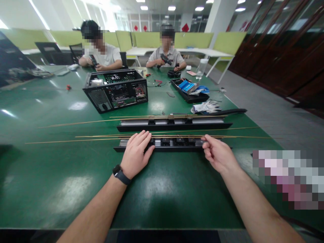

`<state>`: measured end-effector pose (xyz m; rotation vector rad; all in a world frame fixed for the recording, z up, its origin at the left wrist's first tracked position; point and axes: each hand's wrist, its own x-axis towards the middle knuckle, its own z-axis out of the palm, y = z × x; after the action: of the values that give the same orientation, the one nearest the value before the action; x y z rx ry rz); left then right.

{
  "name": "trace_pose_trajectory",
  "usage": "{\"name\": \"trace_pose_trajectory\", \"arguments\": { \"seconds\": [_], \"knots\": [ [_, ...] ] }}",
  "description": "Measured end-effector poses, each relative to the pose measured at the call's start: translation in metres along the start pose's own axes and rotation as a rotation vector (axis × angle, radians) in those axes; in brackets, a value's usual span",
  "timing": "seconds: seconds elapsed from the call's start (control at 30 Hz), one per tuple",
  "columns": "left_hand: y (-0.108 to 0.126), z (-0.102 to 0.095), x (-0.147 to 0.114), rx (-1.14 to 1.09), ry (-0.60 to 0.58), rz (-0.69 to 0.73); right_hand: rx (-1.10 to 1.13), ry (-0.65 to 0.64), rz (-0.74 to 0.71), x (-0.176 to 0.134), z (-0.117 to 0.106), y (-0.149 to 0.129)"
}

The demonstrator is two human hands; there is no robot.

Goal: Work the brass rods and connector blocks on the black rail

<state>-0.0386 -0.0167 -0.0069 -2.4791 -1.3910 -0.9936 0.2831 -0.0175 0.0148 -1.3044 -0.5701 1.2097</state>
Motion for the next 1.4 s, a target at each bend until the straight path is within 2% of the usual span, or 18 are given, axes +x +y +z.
{"name": "trace_pose_trajectory", "arguments": {
  "seconds": [0.3,0.57,0.87,1.1,1.27,1.4],
  "knots": [
    [0.0002,0.0000,0.0000,0.005,0.004,0.004,-0.066,-0.043,-0.020,-0.0010,0.0014,0.0008],
    [0.0010,-0.0004,0.0007,0.006,0.008,-0.003,0.006,0.027,-0.008,0.0014,-0.0009,0.0015],
    [0.0008,-0.0009,0.0006,0.011,0.009,0.008,-0.060,-0.035,-0.019,-0.0015,0.0019,-0.0002],
    [0.0000,-0.0002,0.0000,0.010,-0.003,0.001,-0.009,0.019,-0.029,0.0017,-0.0006,0.0022],
    [0.0006,-0.0002,0.0003,0.014,0.004,-0.001,-0.042,-0.008,-0.001,0.0027,-0.0006,0.0024],
    [0.0013,-0.0007,0.0007,0.018,0.004,0.008,-0.078,-0.037,-0.031,0.0005,0.0004,0.0017]
  ]
}}
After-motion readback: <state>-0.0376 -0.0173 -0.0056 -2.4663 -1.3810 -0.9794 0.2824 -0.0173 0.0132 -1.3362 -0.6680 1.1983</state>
